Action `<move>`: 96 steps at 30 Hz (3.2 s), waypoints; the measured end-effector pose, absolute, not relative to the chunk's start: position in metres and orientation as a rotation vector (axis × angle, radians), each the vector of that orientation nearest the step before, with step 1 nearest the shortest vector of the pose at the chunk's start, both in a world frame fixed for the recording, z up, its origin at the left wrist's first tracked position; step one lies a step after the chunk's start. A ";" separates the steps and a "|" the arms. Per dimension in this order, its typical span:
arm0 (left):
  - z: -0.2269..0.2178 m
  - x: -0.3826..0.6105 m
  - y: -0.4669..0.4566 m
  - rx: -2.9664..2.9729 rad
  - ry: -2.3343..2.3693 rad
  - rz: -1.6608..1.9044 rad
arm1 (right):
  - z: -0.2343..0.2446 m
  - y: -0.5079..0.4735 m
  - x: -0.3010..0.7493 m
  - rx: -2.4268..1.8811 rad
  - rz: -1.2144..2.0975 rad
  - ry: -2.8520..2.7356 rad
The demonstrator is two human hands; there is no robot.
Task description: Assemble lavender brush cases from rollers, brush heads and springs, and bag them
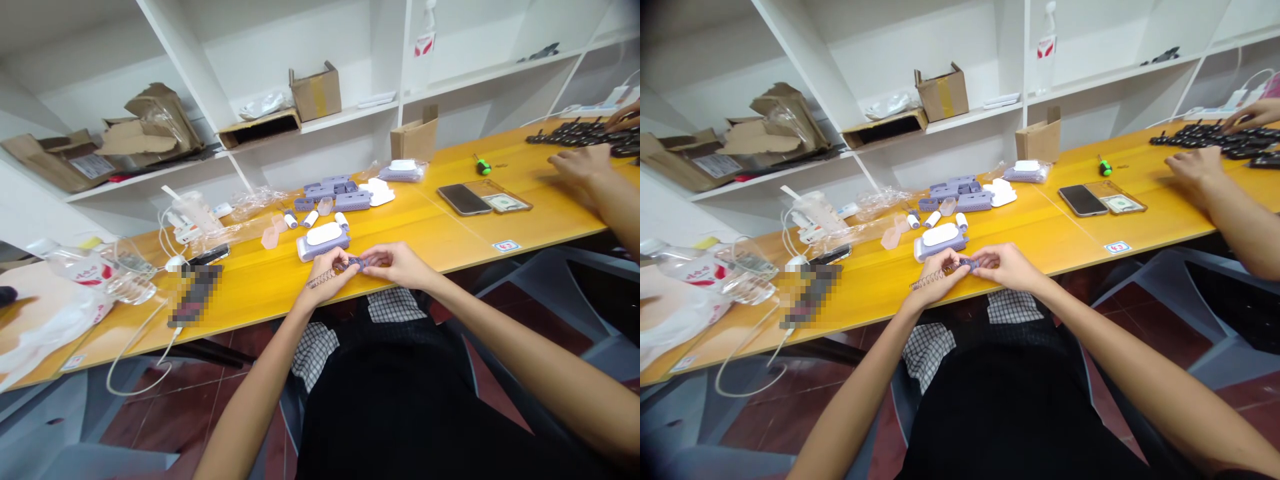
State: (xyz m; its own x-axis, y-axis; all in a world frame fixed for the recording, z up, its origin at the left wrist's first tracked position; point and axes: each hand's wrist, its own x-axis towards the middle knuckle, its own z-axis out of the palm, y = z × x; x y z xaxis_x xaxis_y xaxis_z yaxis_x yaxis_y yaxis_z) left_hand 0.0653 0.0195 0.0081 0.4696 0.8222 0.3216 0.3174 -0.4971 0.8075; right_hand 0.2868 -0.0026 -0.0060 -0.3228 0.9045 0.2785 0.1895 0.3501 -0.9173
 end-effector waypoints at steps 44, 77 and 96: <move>0.005 0.078 0.026 1.912 1.124 0.986 | -0.004 0.004 0.287 -0.955 1.276 -1.569; 0.014 0.069 0.020 2.309 1.001 0.999 | -0.004 0.006 0.289 -0.956 1.352 -1.399; 0.012 0.074 0.017 2.359 1.065 1.032 | -0.004 0.011 0.287 -1.036 1.312 -1.394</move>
State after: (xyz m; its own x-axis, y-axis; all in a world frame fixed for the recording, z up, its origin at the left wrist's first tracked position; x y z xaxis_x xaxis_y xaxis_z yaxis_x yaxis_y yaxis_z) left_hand 0.0742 0.0166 0.0121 0.4509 0.7559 0.4747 0.4983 -0.6544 0.5687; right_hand 0.2867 0.0105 -0.0042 -0.2137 0.9739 0.0759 -0.0169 0.0740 -0.9971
